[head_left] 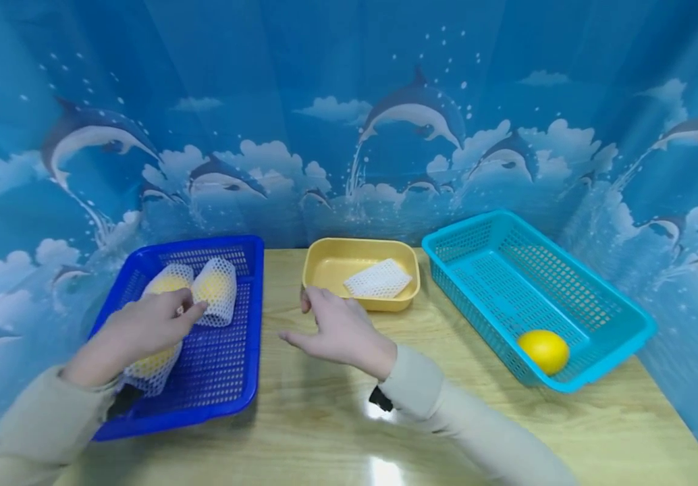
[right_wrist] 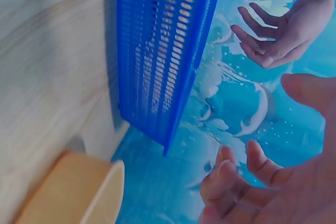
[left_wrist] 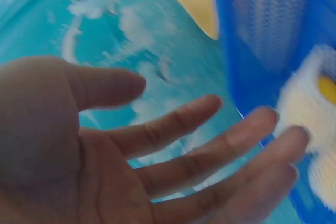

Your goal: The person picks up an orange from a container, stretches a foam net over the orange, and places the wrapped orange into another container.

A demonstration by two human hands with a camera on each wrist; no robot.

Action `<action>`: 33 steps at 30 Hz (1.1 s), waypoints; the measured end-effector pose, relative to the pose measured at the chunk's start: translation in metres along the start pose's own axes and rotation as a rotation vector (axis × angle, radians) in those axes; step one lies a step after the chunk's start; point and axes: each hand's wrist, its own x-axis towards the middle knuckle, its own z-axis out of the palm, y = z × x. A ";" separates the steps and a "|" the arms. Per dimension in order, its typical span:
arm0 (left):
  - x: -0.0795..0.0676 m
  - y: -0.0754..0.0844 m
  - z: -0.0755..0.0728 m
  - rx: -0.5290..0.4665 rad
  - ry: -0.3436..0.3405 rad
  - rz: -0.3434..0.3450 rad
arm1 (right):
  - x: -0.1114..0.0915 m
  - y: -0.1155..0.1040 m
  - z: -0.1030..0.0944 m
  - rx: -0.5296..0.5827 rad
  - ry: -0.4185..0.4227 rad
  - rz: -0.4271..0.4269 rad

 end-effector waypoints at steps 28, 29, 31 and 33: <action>0.050 0.193 0.073 -0.034 0.502 0.361 | -0.082 0.092 -0.114 -0.109 0.115 0.110; 0.053 0.198 0.076 -0.007 0.568 0.369 | -0.084 0.097 -0.118 -0.120 0.116 0.118; 0.059 0.208 0.080 0.028 0.693 0.384 | -0.089 0.105 -0.124 -0.150 0.116 0.143; 0.064 0.217 0.085 0.047 0.795 0.410 | -0.094 0.115 -0.131 -0.175 0.114 0.175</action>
